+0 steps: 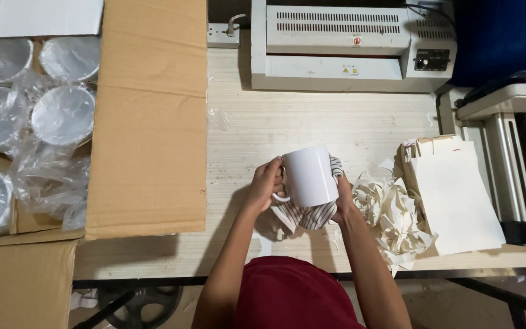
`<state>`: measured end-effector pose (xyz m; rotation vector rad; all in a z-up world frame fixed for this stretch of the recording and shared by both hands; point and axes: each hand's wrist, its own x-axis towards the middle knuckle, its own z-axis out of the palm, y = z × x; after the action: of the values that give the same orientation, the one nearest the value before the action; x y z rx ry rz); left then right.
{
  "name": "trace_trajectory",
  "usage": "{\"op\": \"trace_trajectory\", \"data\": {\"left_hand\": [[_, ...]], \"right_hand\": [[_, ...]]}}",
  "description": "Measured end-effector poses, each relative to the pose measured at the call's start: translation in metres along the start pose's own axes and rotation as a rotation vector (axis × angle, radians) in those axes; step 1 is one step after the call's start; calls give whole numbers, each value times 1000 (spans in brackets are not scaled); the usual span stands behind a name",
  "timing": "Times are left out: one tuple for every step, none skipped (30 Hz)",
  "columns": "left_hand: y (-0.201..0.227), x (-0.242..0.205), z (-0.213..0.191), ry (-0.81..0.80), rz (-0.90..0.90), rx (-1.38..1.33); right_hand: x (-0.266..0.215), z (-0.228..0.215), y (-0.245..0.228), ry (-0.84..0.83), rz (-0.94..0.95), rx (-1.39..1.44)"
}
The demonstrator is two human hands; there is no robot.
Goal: The person unpacks white mugs from a cardboard box, removes plastic wrapping, and wipes each mug with a striped cloth. The person handles the mugs one at a time, wiping the exterior and interior surfaces before placing them on the table.
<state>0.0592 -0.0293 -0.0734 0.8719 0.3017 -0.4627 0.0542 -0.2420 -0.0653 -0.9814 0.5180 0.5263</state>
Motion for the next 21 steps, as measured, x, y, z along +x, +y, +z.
{"op": "trace_trajectory", "data": {"left_hand": [[1, 0, 3, -4, -5, 3], [2, 0, 7, 96, 40, 165], [3, 1, 11, 195, 86, 326], [0, 3, 11, 190, 83, 329], [-3, 5, 12, 256, 193, 445], [-7, 7, 12, 321, 305, 560], [-8, 8, 14, 318, 303, 561], [-8, 9, 16, 314, 273, 493], [-9, 10, 17, 313, 244, 425], [-6, 9, 19, 311, 243, 424], [-1, 8, 21, 285, 180, 347], [4, 7, 22, 258, 118, 269], [-2, 10, 14, 260, 120, 271], [-8, 14, 6, 210, 90, 253], [-14, 18, -1, 158, 60, 235], [-19, 21, -4, 158, 60, 236], [-23, 24, -8, 135, 8, 215], [-28, 28, -11, 113, -44, 193], [-25, 22, -7, 113, -43, 192], [-23, 16, -4, 74, -65, 135], [-20, 11, -1, 35, -88, 77]], "right_hand": [[-3, 4, 0, 5, -3, 5], [-6, 8, 0, 6, -10, 20], [-9, 11, -1, 8, -18, 34], [-10, 17, 0, 12, -21, 38], [-10, 23, 1, 45, 42, -30], [-11, 28, 1, 77, 105, -98], [-2, 22, 14, 80, 104, -96], [6, 15, 28, 70, 61, -100], [15, 8, 41, 60, 19, -107], [8, 16, 37, 62, 18, -107], [2, 26, 32, 67, -130, -51], [-4, 35, 28, 70, -277, 5], [-12, 41, 17, 68, -277, 6], [-19, 46, 5, 153, -261, -92], [-27, 51, -6, 239, -245, -190], [-17, 35, 1, 239, -246, -189], [-5, 19, 7, -4, -464, -146], [6, 3, 13, -253, -674, -100], [-7, 18, 4, -254, -674, -101], [-19, 32, -5, -186, -716, -266], [-31, 46, -15, -114, -753, -431]]}}
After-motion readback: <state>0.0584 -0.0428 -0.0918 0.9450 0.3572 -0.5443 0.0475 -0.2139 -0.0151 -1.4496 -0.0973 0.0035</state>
